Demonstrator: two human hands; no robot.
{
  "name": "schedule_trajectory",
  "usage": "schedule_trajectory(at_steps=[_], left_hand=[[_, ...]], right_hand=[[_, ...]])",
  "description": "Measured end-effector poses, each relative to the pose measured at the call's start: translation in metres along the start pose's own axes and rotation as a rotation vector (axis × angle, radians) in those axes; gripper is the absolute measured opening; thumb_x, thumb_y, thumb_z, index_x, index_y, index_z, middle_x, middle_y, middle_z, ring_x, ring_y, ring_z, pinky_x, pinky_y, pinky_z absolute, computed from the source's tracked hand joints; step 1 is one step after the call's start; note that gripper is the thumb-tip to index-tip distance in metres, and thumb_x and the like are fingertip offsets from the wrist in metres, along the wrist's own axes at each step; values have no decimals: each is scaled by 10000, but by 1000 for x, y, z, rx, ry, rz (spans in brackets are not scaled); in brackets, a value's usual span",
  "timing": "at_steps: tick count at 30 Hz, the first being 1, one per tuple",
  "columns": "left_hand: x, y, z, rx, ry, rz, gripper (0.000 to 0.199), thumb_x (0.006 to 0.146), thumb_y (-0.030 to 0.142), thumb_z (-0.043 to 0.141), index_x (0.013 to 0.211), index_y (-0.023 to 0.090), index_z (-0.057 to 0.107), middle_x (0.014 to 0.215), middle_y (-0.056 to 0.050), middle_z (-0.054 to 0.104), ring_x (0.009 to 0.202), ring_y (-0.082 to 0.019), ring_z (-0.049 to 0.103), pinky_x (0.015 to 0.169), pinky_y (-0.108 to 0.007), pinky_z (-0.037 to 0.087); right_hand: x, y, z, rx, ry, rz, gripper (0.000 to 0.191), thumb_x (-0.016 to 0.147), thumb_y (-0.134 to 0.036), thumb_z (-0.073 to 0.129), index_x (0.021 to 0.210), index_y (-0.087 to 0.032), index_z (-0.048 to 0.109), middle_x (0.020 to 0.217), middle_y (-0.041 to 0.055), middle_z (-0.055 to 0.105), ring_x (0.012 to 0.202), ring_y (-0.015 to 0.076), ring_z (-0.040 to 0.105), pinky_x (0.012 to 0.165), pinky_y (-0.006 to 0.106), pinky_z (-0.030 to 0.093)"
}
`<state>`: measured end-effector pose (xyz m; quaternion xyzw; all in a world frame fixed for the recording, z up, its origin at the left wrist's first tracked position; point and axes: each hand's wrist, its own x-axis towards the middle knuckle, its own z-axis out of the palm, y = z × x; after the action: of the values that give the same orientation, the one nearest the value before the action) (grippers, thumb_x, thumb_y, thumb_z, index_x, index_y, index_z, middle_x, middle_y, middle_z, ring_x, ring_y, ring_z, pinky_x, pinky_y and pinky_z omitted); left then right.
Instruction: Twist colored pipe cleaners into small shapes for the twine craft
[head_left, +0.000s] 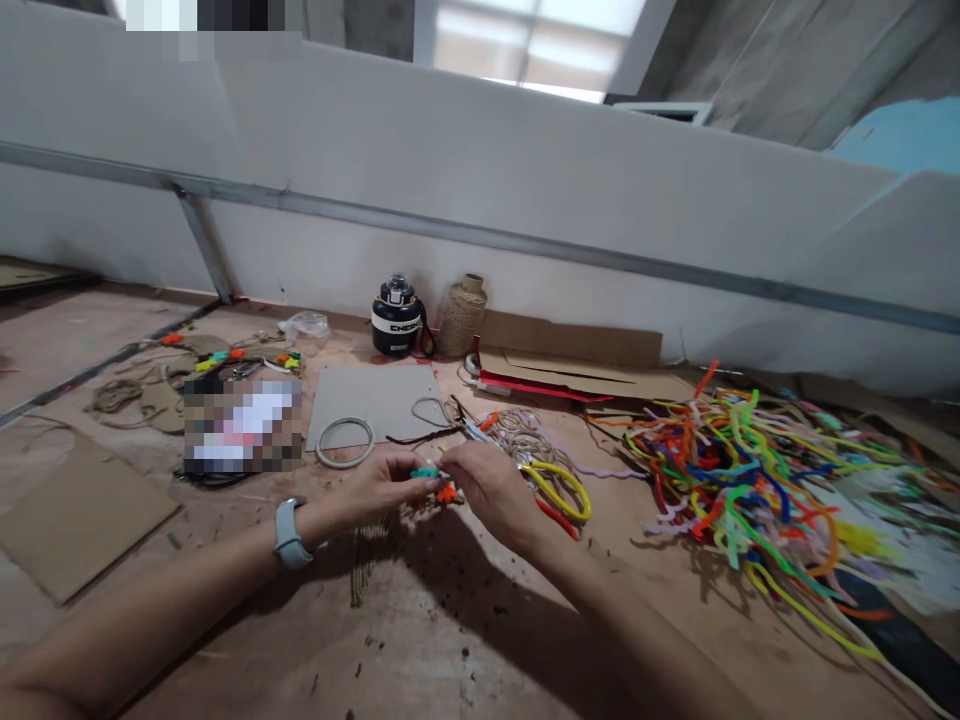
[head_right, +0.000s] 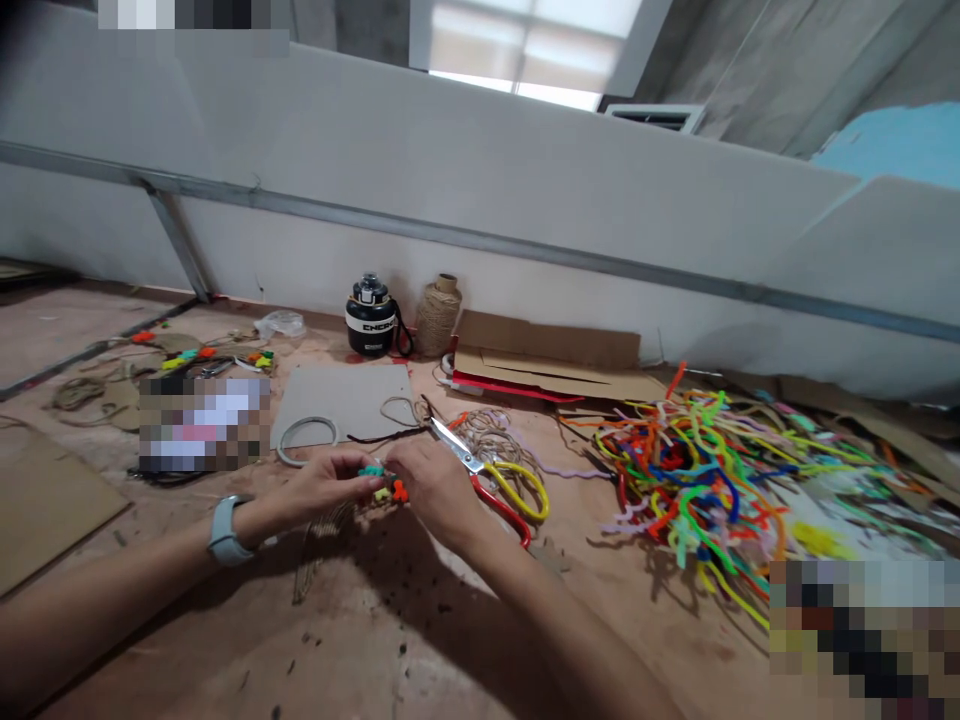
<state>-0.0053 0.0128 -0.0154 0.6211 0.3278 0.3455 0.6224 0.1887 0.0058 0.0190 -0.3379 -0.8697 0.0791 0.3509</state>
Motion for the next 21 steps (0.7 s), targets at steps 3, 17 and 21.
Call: schedule_trajectory(at_steps=[3, 17, 21], left_hand=[[0, -1, 0, 14, 14, 52, 397, 751, 521, 712, 790, 127, 685, 666, -12, 598, 587, -101, 486, 555, -218, 389], [-4, 0, -1, 191, 12, 118, 355, 844, 468, 619, 759, 126, 664, 643, 2, 563, 577, -98, 464, 535, -209, 366], [-5, -5, 0, 164, 4, 45, 359, 838, 483, 624, 777, 131, 659, 603, 16, 559, 517, -86, 454, 490, -197, 335]], right_hand=[[0, 2, 2, 5, 4, -7, 192, 960, -188, 471, 873, -191, 642, 790, 55, 683, 759, 174, 618, 701, 276, 458], [-3, -2, 6, -74, 5, 22, 235, 961, -156, 418, 861, -173, 631, 812, 80, 692, 760, 184, 617, 700, 281, 449], [-4, -3, 8, -110, -55, 57, 232, 960, -172, 432, 805, -177, 604, 753, 60, 665, 688, 170, 576, 657, 270, 405]])
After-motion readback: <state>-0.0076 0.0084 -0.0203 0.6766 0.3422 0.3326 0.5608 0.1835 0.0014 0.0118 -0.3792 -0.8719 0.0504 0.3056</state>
